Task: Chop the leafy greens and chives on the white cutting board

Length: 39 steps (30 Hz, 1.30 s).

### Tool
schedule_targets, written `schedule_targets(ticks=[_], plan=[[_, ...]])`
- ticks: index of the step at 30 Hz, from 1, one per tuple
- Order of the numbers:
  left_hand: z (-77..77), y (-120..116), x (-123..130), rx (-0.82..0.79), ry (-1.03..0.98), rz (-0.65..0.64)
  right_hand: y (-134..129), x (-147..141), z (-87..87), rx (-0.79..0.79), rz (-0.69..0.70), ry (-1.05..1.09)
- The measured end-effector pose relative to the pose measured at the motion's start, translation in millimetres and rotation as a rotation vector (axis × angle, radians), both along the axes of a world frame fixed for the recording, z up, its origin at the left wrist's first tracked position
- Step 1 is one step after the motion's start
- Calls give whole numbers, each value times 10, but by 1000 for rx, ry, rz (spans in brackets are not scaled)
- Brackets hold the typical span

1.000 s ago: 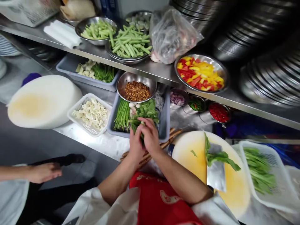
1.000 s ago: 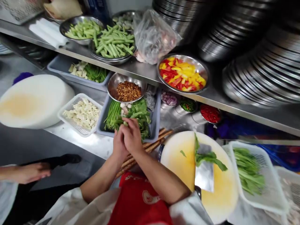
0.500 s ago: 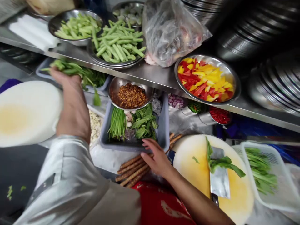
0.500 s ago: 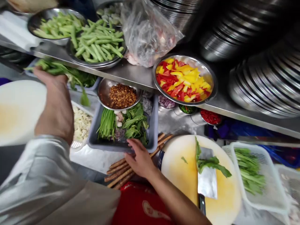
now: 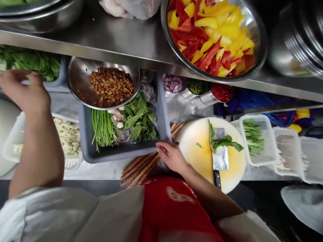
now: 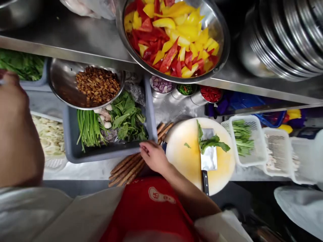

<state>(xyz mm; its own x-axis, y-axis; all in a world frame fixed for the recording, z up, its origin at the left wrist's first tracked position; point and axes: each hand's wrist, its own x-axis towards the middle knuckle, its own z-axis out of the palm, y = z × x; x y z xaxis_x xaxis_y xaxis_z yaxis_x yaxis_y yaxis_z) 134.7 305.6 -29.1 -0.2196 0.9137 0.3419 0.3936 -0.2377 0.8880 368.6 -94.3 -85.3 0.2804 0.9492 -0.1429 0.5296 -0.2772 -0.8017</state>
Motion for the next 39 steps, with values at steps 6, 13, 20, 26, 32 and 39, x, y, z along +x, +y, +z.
schedule_targets(ticks=[6, 13, 20, 26, 32, 39], plan=[[-295, -1635, 341, -67, 485, -812, 1035, 90, -158, -453, 374, -408], [-823, -1790, 1118, -267, 1254, -999, 1219, 8, -310, -559, 393, -474], [-620, -1440, 845, -285, 1135, -1070, 702, 382, 196, -226, 237, -382], [-567, -1525, 499, -509, 679, -1057, 441, 564, 122, -10, -244, 435], [-653, -1706, 411, -597, 654, -978, 316, 555, 155, 208, -409, 741], [-606, -1800, 295, -587, 493, -796, 125, 655, 355, 361, -372, 949]])
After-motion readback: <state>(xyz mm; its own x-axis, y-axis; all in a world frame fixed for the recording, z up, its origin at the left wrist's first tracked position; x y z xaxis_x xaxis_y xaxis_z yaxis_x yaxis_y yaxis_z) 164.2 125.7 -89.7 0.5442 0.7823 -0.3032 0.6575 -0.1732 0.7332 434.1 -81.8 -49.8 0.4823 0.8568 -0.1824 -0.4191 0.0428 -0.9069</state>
